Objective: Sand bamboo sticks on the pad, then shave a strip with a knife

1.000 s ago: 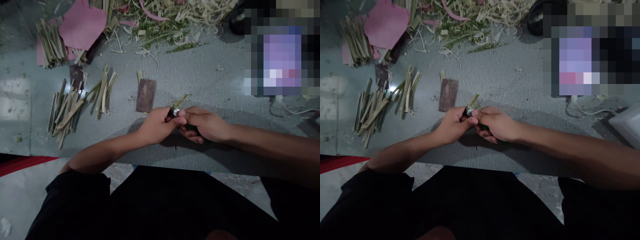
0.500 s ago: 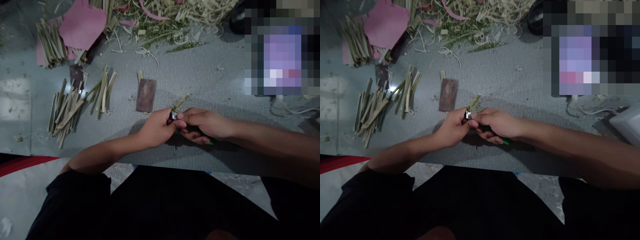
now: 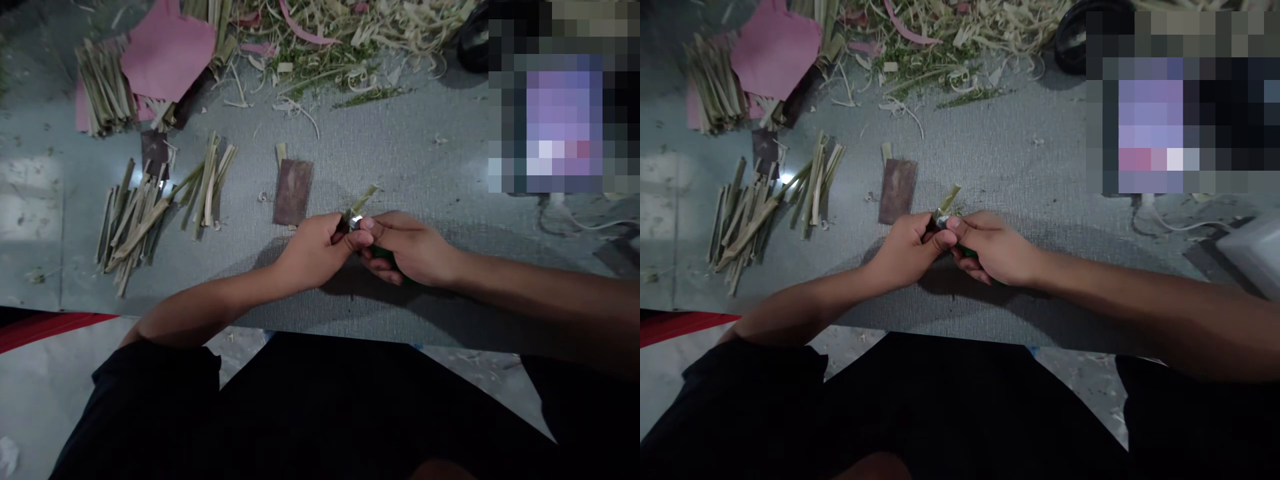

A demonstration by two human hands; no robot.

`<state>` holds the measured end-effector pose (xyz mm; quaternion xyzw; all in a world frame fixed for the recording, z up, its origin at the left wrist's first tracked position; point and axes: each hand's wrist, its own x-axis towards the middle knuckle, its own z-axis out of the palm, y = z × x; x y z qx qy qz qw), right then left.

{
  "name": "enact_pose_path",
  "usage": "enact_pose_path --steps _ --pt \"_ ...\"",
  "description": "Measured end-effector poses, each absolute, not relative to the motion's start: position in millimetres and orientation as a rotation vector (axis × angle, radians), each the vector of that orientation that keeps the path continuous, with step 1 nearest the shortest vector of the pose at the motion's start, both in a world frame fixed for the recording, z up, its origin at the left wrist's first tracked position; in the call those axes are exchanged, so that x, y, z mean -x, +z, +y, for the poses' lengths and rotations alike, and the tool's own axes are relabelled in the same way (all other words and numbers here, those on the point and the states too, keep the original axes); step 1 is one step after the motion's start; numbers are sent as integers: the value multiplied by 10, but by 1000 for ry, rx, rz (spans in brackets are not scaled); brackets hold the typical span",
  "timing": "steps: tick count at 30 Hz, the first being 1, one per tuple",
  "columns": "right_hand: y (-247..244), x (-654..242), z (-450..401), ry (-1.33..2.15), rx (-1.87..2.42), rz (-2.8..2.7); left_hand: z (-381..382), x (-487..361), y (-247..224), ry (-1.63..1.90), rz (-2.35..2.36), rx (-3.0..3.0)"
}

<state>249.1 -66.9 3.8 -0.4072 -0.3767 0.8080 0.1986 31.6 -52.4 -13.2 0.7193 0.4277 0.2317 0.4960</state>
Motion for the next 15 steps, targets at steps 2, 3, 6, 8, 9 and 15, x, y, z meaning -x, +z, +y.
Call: enact_pose_path --steps 2,3,6,8,9,15 --pt "43 -2485 -665 2237 1106 -1055 -513 -315 -133 558 1016 -1728" --pt "47 -2480 -665 2221 1090 -1054 -510 -315 -132 555 1004 -1719" --pt "55 -2458 -671 2160 1061 -1054 -500 -321 -124 544 988 -1679" --pt "52 -2446 -680 2126 1056 -1069 -491 -332 -113 537 990 -1646" --pt "48 -2443 -684 2113 1057 -1080 -487 -339 -106 536 992 -1630" --pt "61 -2513 -610 1995 1046 -1125 -497 -366 -33 513 1050 -1559"
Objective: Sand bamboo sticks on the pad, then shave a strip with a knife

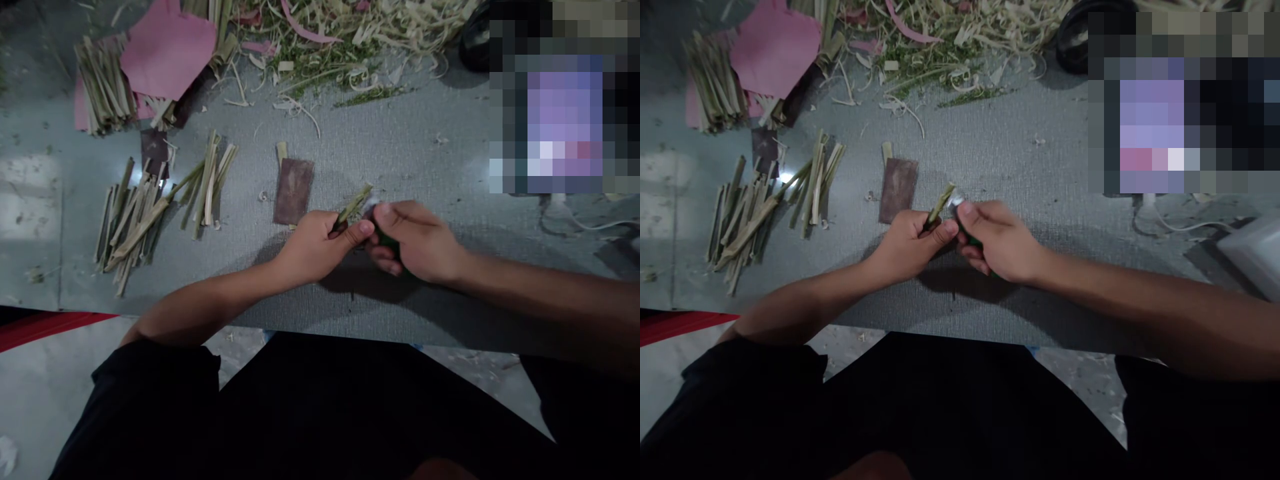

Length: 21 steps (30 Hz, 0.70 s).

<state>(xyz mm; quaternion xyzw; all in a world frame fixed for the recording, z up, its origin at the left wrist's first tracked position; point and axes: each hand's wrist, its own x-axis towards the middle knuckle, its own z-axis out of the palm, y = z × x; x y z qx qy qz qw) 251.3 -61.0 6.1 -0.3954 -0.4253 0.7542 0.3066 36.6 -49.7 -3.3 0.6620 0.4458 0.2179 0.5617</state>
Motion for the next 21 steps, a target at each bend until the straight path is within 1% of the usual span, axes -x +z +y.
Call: enact_pose_path --steps 3,5,12,15,18,21 --pt "101 -2574 -535 1881 1078 -1105 -508 -372 13 506 1077 -1552" --pt "109 -2589 -513 1875 1058 -1130 -500 -376 36 515 1057 -1542" --pt "52 -2571 -519 2218 920 -1422 -444 -360 52 478 932 -1442" --pt "69 -2585 -484 2343 893 -1457 -451 -349 28 444 938 -1450" --pt "96 -2590 -456 2396 892 -1446 -458 -347 -3 446 942 -1485" --pt "112 -2585 -462 2365 947 -1394 -451 -348 -27 476 921 -1505"
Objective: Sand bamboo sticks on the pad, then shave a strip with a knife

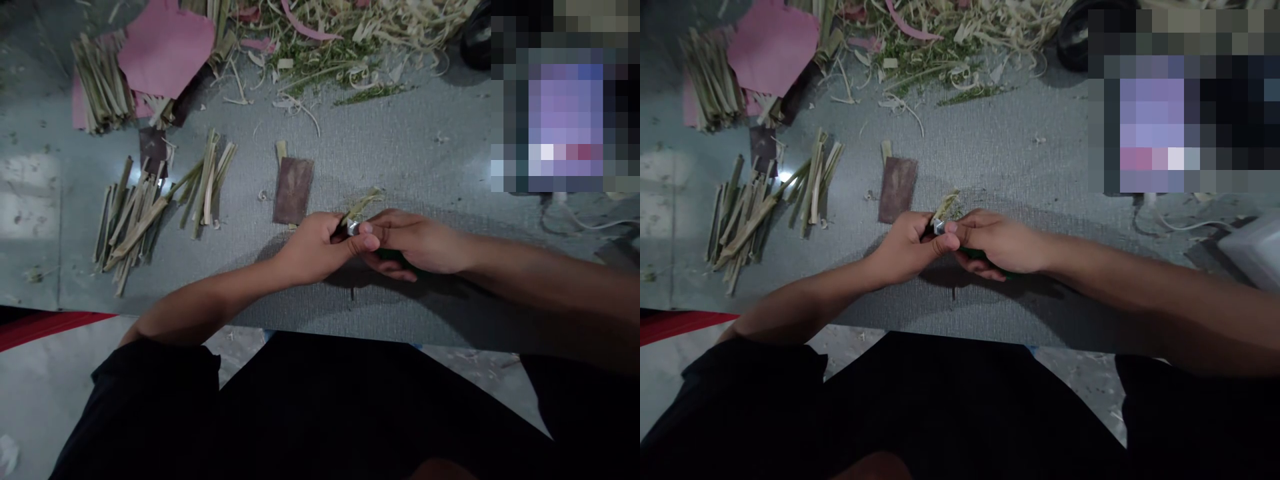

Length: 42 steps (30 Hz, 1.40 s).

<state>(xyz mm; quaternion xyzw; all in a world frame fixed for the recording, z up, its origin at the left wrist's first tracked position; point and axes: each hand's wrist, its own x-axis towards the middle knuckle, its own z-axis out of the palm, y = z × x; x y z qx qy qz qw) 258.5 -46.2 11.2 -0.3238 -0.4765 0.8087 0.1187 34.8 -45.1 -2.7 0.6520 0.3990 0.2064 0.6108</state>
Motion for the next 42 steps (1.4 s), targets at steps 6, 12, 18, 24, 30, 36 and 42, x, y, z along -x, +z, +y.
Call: enact_pose_path --steps 6,12,18,24,30,36,42 --pt "134 -2596 -483 2224 1027 -1228 -462 -352 -48 508 934 -1529" --pt "162 -2633 -467 2073 982 -1176 -509 -366 -6 496 973 -1513" --pt "135 -2632 -489 2043 967 -1195 -470 -370 2 588 934 -1335" --pt "87 -2637 -442 2301 944 -1239 -422 -374 33 553 796 -1261" --pt "67 -2685 -372 2433 961 -1322 -399 -345 13 445 860 -1353" --pt "81 -2688 -394 2508 1039 -1300 -451 -331 -46 442 955 -1546" --pt "91 -2657 -428 2562 1067 -1220 -486 -303 -52 429 975 -1630"
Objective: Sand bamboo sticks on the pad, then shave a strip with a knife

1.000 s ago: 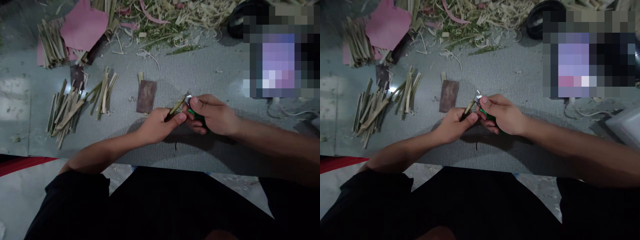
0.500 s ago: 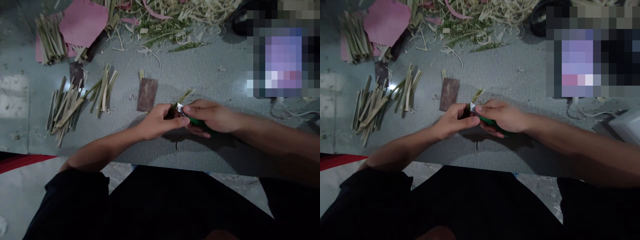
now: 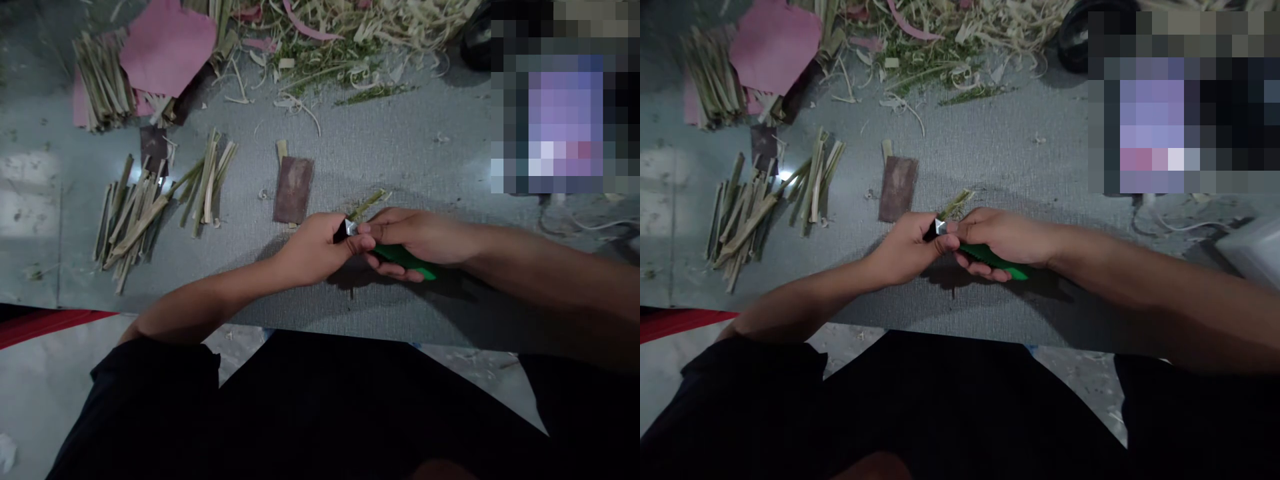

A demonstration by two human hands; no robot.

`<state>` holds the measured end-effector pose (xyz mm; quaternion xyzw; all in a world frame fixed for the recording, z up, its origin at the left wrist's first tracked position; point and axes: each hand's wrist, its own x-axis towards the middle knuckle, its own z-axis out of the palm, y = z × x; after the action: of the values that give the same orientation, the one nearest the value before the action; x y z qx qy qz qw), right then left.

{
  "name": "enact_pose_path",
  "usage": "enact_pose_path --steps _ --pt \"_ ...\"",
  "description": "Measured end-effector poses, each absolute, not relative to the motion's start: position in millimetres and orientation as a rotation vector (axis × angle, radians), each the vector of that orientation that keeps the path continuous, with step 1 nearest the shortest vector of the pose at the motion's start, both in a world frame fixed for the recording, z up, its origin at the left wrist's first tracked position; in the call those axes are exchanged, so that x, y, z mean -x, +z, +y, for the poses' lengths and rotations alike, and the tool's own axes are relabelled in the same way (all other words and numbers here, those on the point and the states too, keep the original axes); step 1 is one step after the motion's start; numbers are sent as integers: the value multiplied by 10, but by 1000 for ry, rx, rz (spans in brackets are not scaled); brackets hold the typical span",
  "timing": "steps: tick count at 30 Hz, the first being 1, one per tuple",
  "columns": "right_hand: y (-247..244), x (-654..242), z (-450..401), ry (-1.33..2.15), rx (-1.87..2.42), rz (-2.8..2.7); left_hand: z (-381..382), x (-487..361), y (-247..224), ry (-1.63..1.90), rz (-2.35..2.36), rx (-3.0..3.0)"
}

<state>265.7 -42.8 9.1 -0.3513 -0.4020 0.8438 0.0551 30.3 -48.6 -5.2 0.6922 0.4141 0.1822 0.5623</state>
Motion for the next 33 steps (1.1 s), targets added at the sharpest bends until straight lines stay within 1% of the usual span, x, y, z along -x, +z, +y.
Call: enact_pose_path --steps 13,15,20,22,30,33 --pt "151 -2485 -597 2346 1122 -917 -505 -299 -60 519 1042 -1754" --pt "134 -2500 -590 2392 1120 -937 -523 -296 -61 517 1059 -1766" --pt "55 -2582 -535 2638 1048 -981 -585 -290 -60 488 1143 -1788" --pt "40 -2596 -522 2661 1020 -967 -599 -291 -60 490 1137 -1797" --pt "145 -2503 -605 2448 1081 -949 -602 -306 -66 510 1145 -1812" --pt "159 -2495 -609 2444 1116 -915 -621 -310 -59 526 1169 -1818"
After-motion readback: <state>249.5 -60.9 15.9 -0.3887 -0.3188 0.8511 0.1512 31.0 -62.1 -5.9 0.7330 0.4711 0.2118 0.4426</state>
